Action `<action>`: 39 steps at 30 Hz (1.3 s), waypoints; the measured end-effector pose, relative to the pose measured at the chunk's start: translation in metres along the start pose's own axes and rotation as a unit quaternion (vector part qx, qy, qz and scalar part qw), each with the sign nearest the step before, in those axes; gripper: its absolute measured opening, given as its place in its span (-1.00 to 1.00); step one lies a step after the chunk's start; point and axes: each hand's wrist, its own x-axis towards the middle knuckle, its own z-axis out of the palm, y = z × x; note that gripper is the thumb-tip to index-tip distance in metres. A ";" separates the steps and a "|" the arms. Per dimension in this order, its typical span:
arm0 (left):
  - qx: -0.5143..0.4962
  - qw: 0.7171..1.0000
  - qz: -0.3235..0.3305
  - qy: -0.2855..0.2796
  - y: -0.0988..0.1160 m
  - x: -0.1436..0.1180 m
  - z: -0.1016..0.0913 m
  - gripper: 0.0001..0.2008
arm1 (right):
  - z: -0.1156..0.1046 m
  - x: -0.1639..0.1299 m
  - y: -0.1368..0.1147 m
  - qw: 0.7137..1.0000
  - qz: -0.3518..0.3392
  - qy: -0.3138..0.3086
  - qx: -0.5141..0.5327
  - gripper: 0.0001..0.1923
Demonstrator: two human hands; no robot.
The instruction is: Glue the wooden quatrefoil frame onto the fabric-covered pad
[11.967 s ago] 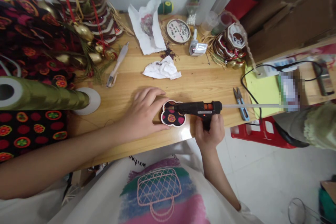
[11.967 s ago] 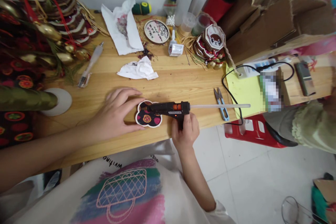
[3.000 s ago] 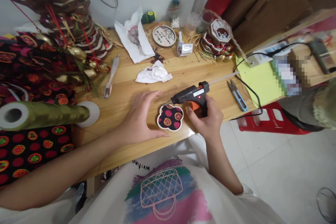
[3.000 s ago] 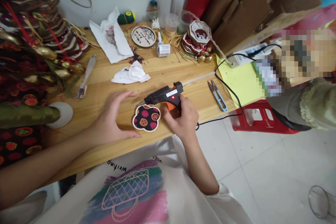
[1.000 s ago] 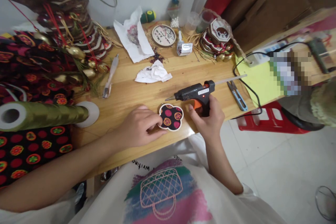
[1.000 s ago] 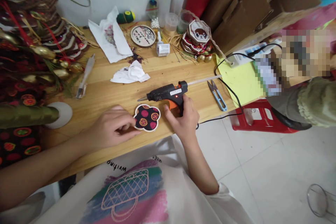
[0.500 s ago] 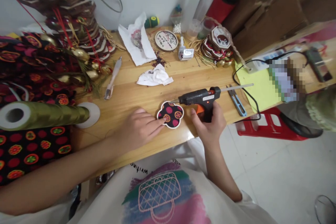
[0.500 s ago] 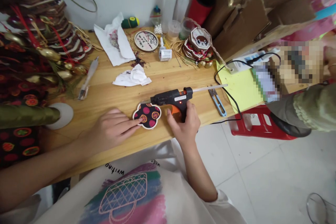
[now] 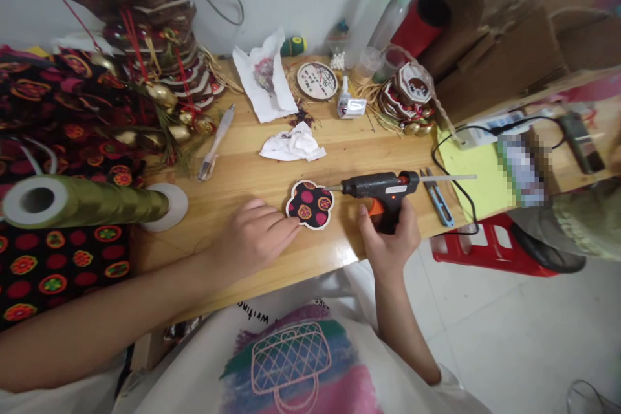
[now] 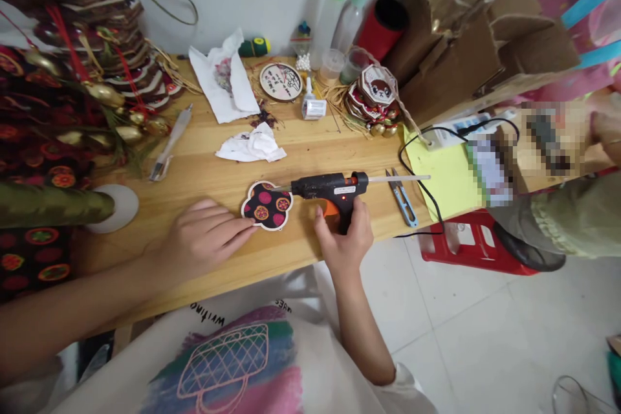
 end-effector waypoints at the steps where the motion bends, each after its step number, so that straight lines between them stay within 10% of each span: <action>1: 0.000 1.000 0.001 -0.002 0.000 0.000 0.000 -0.80 | 0.000 0.000 0.000 1.000 0.000 0.001 0.000 -0.54; 39: 0.122 0.992 0.021 -0.006 -0.005 0.001 -0.008 -0.78 | -0.001 0.000 -0.004 0.995 0.092 -0.027 0.016 -0.52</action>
